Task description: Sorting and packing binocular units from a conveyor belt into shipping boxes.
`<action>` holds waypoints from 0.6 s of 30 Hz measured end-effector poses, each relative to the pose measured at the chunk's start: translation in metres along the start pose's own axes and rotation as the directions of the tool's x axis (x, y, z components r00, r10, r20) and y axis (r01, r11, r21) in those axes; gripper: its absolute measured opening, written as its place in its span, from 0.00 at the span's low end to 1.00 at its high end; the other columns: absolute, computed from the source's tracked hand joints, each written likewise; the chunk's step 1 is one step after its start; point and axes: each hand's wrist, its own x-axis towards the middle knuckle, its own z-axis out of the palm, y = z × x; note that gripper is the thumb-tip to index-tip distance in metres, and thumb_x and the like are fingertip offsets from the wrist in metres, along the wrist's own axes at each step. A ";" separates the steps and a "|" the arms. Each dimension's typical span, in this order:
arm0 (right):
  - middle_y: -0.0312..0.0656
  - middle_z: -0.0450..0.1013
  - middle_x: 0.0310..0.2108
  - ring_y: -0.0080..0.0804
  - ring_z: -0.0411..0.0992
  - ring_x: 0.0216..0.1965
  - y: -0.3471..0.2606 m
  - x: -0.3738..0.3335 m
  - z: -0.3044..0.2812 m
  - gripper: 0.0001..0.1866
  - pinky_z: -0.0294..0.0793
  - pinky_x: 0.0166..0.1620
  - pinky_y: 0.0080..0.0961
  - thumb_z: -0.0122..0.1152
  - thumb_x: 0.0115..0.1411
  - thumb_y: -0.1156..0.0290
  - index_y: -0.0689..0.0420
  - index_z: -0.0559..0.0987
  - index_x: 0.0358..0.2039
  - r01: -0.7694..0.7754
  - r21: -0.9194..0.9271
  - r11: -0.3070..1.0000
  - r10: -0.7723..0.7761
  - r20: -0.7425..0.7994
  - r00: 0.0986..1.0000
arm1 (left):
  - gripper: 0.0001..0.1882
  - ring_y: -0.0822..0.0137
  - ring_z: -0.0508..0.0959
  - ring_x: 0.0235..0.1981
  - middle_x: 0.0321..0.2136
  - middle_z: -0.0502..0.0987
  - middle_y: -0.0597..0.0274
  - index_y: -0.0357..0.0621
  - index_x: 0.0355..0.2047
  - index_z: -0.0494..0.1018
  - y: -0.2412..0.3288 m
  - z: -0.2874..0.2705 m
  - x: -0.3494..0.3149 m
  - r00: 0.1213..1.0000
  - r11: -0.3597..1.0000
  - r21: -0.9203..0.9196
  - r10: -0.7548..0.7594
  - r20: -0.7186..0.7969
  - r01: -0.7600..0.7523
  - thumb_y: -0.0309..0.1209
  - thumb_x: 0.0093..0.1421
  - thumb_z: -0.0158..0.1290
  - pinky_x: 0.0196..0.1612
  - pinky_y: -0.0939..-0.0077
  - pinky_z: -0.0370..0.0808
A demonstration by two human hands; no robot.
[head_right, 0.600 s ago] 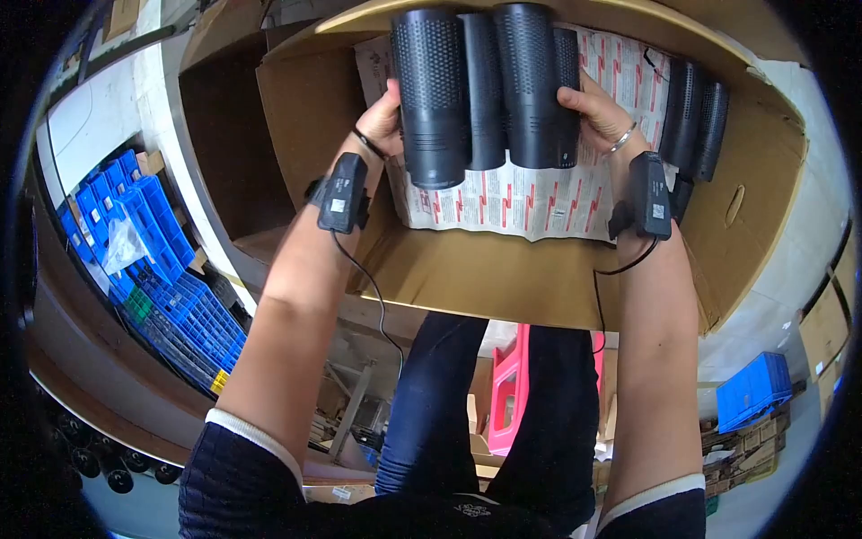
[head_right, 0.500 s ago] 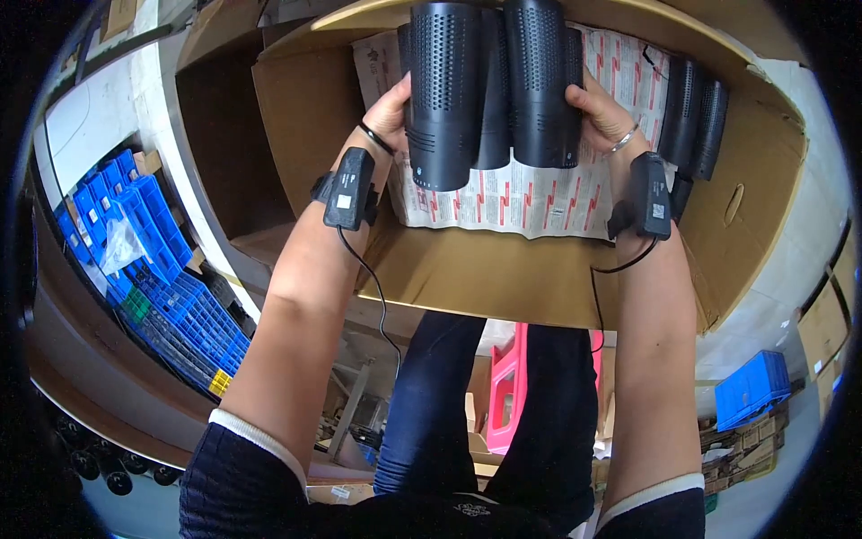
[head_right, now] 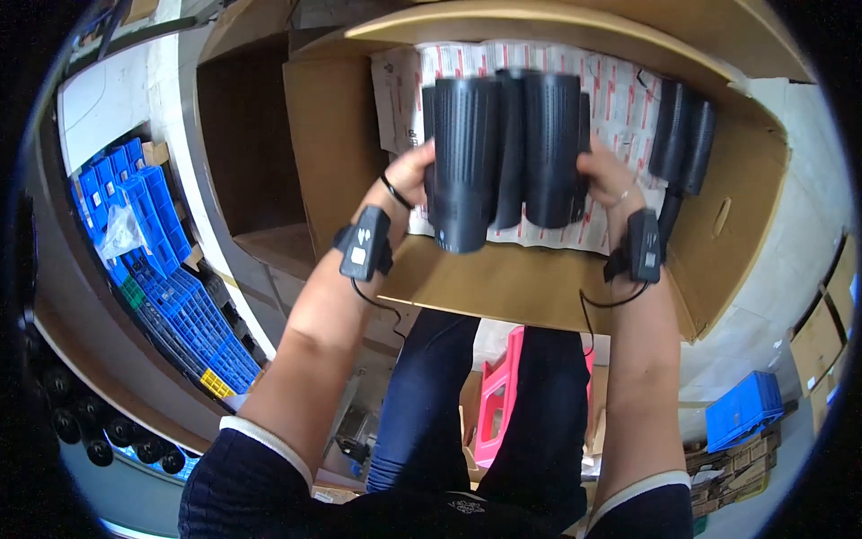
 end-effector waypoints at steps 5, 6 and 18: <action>0.40 0.66 0.52 0.29 0.66 0.51 -0.029 -0.076 0.048 0.49 0.66 0.53 0.25 0.67 0.34 0.65 0.61 0.58 0.59 -0.169 -0.016 0.985 0.167 -0.097 0.981 | 0.35 0.61 0.76 0.45 0.45 0.74 0.53 0.35 0.53 0.63 -0.048 0.054 -0.055 1.000 0.998 -0.058 0.027 0.008 -0.027 0.39 0.49 0.62 0.48 0.65 0.74; 0.41 0.66 0.51 0.30 0.67 0.51 -0.037 -0.093 0.060 0.46 0.68 0.52 0.25 0.59 0.33 0.72 0.62 0.59 0.59 -0.145 0.016 0.989 0.146 -0.086 0.985 | 0.34 0.60 0.76 0.44 0.44 0.74 0.53 0.35 0.52 0.63 -0.056 0.067 -0.071 0.999 0.997 -0.076 -0.002 -0.035 -0.001 0.38 0.50 0.62 0.48 0.65 0.75; 0.40 0.70 0.49 0.31 0.72 0.46 -0.130 -0.330 0.226 0.42 0.74 0.47 0.30 0.71 0.41 0.72 0.60 0.61 0.57 -0.233 0.063 0.970 0.223 0.142 0.965 | 0.24 0.57 0.74 0.47 0.46 0.74 0.52 0.38 0.51 0.67 -0.172 0.259 -0.296 0.993 0.952 -0.295 0.103 0.057 -0.082 0.39 0.58 0.53 0.52 0.58 0.71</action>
